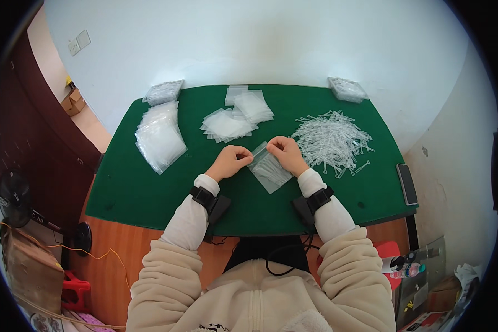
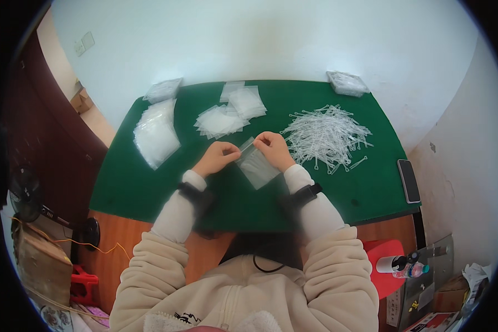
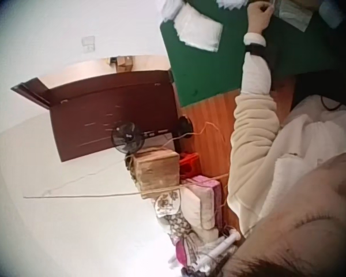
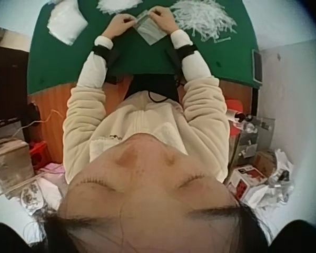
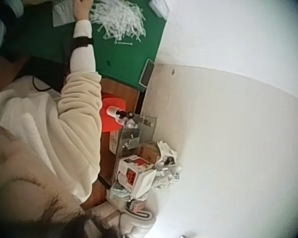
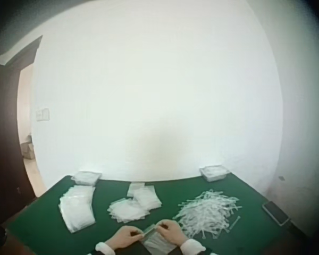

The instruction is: Packaging small white plastic items into clear sealable bags at a workstation.

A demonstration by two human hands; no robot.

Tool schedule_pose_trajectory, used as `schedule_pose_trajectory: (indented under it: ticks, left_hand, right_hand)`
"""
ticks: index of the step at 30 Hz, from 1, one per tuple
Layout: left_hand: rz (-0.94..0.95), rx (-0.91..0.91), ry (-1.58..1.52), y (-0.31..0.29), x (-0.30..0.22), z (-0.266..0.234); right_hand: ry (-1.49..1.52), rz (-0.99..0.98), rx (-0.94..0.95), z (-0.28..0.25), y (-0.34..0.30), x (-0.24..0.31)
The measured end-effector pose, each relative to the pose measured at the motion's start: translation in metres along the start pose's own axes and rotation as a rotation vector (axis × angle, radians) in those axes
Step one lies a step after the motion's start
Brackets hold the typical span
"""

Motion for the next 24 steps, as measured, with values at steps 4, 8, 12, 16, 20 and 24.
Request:
schedule_pose_trajectory:
  ticks: [4, 8, 12, 16, 20, 24]
  left_hand:
    - [0.086, -0.099, 0.137, -0.005, -0.011, -0.007]
    - [0.318, -0.264, 0.464, -0.014, -0.043, -0.018]
    - [0.522, -0.363, 0.693, -0.022, -0.07, -0.013]
    - [0.619, -0.383, 0.79, -0.029, -0.088, 0.003]
    - [0.634, -0.386, 0.764, -0.029, -0.089, 0.004]
    - [0.604, -0.397, 0.71, -0.029, -0.085, -0.001]
  right_hand:
    - [-0.007, 0.052, 0.003, -0.002, -0.002, -0.003]
    - [-0.47, -0.337, -0.284, -0.015, -0.016, 0.067]
    - [-0.728, -0.646, -0.256, 0.008, -0.026, 0.104]
    - [-0.872, -0.755, -0.275, 0.027, -0.034, 0.117]
    - [-0.897, -0.714, -0.245, 0.026, -0.03, 0.104]
    - [-0.899, -0.682, -0.239, 0.025, -0.028, 0.097]
Point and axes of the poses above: each hand's wrist, its own y-axis towards the middle knuckle, its own z-axis out of the palm, x = y × z, the point moved 10 cm from there along y, towards the middle knuckle, and after that the axes turned 6 degrees about -y, right-handed, at the moved point
